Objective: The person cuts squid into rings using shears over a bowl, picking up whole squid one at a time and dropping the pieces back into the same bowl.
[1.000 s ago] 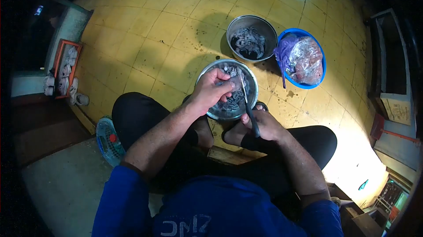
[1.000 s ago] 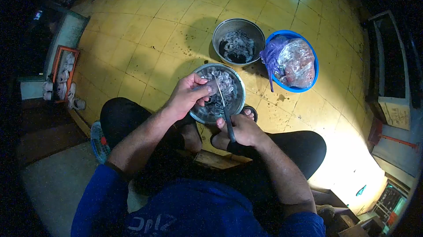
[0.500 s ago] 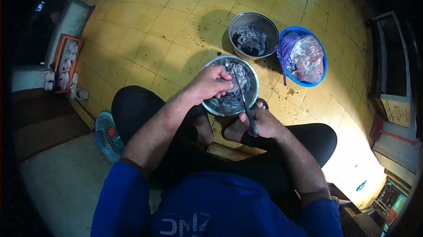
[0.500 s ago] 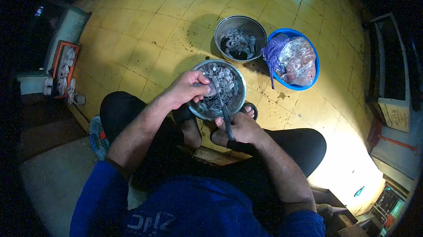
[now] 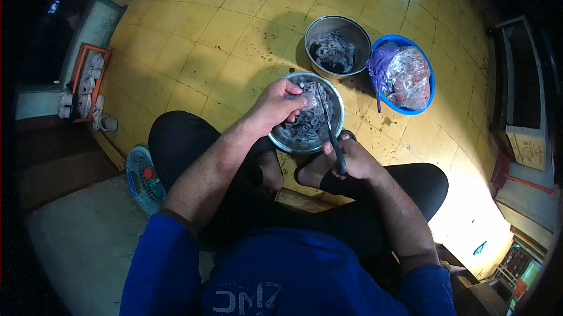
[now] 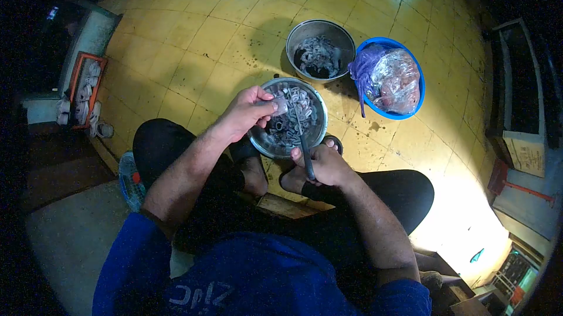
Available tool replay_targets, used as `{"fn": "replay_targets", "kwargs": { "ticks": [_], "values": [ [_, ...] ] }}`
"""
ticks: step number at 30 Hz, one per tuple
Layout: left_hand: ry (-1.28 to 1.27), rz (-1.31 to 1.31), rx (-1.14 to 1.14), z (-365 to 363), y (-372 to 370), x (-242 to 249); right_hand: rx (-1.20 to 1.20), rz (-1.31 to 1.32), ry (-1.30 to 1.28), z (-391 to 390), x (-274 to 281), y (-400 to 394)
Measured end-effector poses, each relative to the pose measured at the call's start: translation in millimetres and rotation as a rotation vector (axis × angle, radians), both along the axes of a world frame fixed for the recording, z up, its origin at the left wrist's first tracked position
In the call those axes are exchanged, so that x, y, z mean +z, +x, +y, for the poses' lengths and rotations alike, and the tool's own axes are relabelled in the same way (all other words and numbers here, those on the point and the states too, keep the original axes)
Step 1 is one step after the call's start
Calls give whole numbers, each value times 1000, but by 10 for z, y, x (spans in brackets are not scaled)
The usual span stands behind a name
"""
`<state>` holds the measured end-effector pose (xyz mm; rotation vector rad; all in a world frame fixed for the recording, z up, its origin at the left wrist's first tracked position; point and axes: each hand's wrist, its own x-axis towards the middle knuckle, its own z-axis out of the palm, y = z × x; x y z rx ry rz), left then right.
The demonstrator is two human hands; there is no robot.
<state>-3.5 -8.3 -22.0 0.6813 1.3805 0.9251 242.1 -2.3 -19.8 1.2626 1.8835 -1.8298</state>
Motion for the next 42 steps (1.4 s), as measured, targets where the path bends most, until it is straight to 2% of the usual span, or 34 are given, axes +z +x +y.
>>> {"fn": "replay_targets", "kwargs": {
  "ticks": [4, 10, 16, 18, 25, 30, 37, 40, 42],
  "values": [
    [6, -47, 80, 1, 26, 7, 39, 93, 23, -36, -66, -5],
    [66, -67, -5, -17, 72, -23, 20, 90, 78, -67, -17, -46],
    [47, -17, -89, -18, 70, 3, -2, 17, -85, -12, 65, -21],
    [54, -66, 50, -19, 92, 17, 31, 61, 117, -19, 29, -9],
    [88, -73, 112, -17, 87, -16, 101, 95, 103, -46, 79, -48],
    [75, -30, -2, -22, 102, 37, 51, 99, 113, -66, 39, -59],
    [82, -58, -21, -4, 36, 15, 46, 63, 83, -74, 33, -35],
    [45, -18, -63, -19, 38, 38, 40, 145, 93, -76, 55, -33],
    [-19, 19, -210, -38, 58, 37, 23, 145, 130, -87, 113, -62]
  ]
}}
